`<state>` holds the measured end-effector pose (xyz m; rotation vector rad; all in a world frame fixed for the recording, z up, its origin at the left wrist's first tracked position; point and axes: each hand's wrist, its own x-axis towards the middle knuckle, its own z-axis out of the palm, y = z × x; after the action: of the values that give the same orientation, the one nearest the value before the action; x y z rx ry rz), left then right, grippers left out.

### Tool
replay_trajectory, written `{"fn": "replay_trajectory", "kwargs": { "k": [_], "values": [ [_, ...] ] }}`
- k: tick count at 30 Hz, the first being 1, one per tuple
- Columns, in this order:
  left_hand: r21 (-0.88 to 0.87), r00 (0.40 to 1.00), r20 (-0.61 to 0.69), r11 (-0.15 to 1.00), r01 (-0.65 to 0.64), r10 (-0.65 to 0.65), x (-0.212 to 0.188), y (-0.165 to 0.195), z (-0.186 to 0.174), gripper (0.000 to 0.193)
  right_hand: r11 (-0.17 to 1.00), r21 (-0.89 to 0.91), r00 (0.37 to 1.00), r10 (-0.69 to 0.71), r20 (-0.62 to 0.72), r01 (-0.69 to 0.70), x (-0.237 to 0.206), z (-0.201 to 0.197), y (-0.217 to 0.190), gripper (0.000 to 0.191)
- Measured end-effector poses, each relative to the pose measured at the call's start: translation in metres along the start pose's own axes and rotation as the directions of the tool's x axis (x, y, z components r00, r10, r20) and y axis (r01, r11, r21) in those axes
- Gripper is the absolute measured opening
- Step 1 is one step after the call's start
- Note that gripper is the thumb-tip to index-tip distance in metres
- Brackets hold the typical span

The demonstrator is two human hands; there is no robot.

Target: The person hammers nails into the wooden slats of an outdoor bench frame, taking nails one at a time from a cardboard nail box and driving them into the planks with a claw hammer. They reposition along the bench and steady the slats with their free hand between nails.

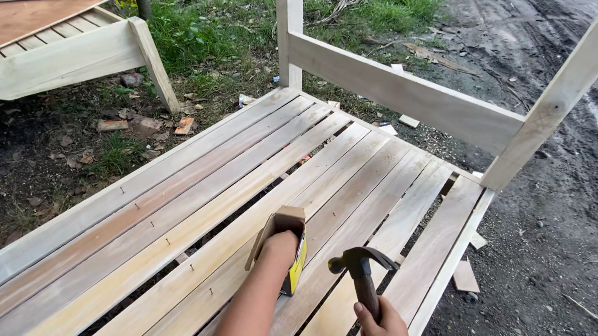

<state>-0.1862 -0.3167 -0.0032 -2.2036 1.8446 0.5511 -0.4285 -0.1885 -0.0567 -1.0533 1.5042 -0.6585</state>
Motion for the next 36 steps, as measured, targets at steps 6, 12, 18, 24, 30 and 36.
{"fn": "replay_trajectory", "kwargs": {
  "k": [6,12,18,24,30,36],
  "values": [
    [0.005,0.999,-0.052,1.0,0.001,-0.001,-0.001,0.004,-0.007,0.023,0.986,-0.142,0.993,-0.102,-0.06,0.093,0.04,0.009,0.041,0.037],
    [-0.144,0.954,-0.29,0.983,-0.115,0.069,-0.028,-0.014,0.002,0.02,0.877,-0.39,0.921,-0.361,-0.149,0.281,0.055,0.014,0.051,0.043],
    [-0.346,0.795,-0.606,0.912,-0.219,-0.039,-0.052,-0.045,0.008,0.013,0.947,-0.293,0.987,-0.153,-0.045,0.134,0.023,0.012,0.02,0.035],
    [-0.48,0.567,-0.8,0.779,-0.404,-0.198,-0.096,-0.051,0.027,0.016,0.962,-0.242,0.991,-0.134,-0.013,0.127,0.006,0.017,-0.003,0.029],
    [-0.75,0.64,-0.646,0.503,-0.429,-0.417,-0.144,-0.044,0.101,0.019,0.968,-0.202,0.989,-0.151,0.008,0.149,0.011,0.019,0.0,0.031],
    [-0.9,0.787,-0.386,0.384,-0.207,-0.48,-0.169,-0.052,0.189,0.023,0.968,-0.202,0.988,-0.153,0.009,0.152,0.014,0.021,0.005,0.033]
  ]
}}
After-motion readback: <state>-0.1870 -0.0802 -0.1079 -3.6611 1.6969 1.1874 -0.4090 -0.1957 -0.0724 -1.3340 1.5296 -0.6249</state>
